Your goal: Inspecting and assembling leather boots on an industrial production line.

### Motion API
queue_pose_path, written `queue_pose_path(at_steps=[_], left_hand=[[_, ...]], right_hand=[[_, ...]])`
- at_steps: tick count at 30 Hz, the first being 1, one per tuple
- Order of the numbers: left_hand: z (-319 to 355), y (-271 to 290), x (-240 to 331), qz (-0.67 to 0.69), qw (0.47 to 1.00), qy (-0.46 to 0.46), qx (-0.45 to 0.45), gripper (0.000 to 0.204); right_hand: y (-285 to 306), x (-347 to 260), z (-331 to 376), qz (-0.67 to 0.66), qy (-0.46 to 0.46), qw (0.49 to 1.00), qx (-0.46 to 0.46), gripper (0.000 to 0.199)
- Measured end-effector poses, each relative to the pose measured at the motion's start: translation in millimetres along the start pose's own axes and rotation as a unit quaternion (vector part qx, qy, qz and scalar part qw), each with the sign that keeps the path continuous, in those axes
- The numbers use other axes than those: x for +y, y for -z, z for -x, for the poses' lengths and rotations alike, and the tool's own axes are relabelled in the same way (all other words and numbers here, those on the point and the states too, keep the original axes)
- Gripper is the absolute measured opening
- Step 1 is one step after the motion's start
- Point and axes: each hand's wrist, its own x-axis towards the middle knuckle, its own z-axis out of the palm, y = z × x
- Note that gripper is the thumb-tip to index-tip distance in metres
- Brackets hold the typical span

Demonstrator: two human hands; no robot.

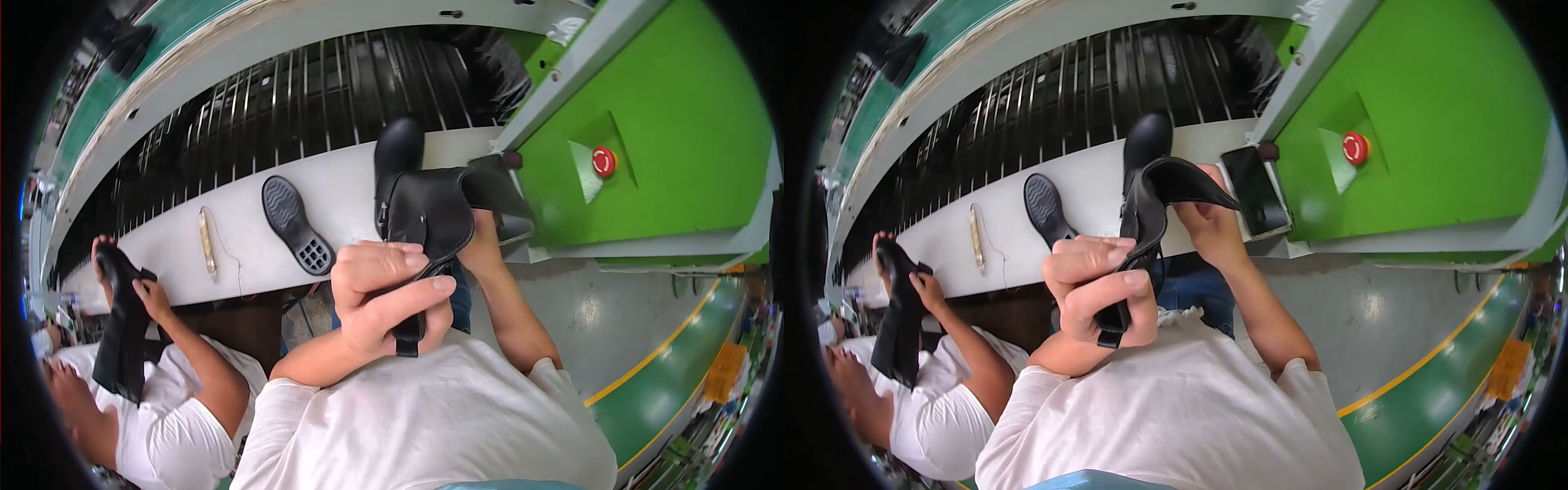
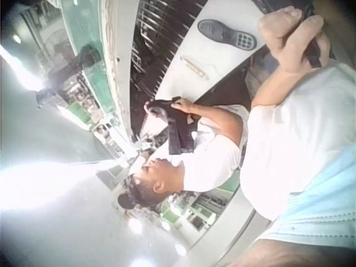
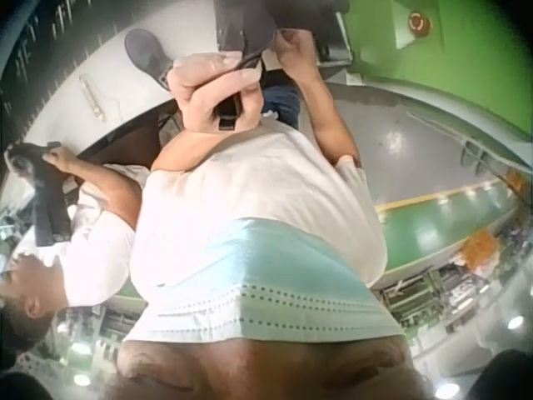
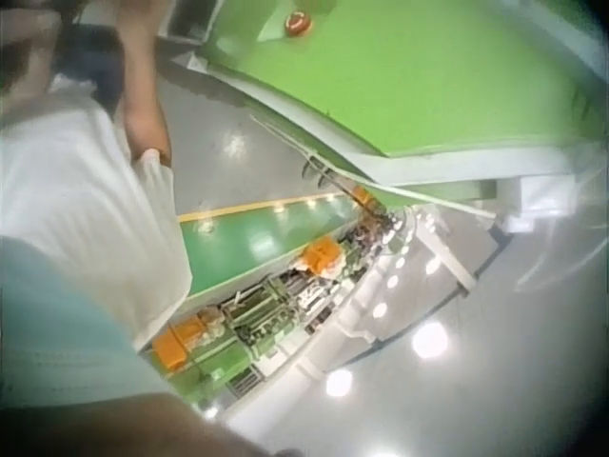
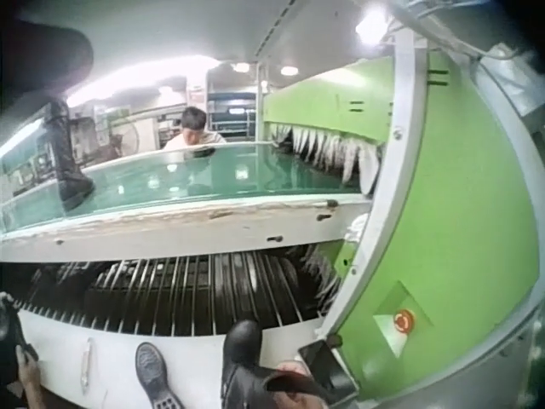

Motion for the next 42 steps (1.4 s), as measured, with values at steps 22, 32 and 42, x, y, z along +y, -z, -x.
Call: queue_pose_path(at_steps=[22,32,42], left_hand=[[0.9,41.1,-80.9,-0.087,0.987,0.138,0.011,0.077],[5.8,30.5,-93.2,0.130,0.960,0.242,-0.060,0.053],[-0.2,28.9,-93.5,0.149,0.961,0.217,-0.082,0.036]], right_hand=[[-69.4,-9.9,-53.4,-0.077,0.037,0.990,-0.113,0.055],[-63.8,12.2,-25.8,-0.036,0.136,0.987,-0.074,0.060],[-60.7,13.6,-24.8,-0.041,0.166,0.983,-0.073,0.061]])
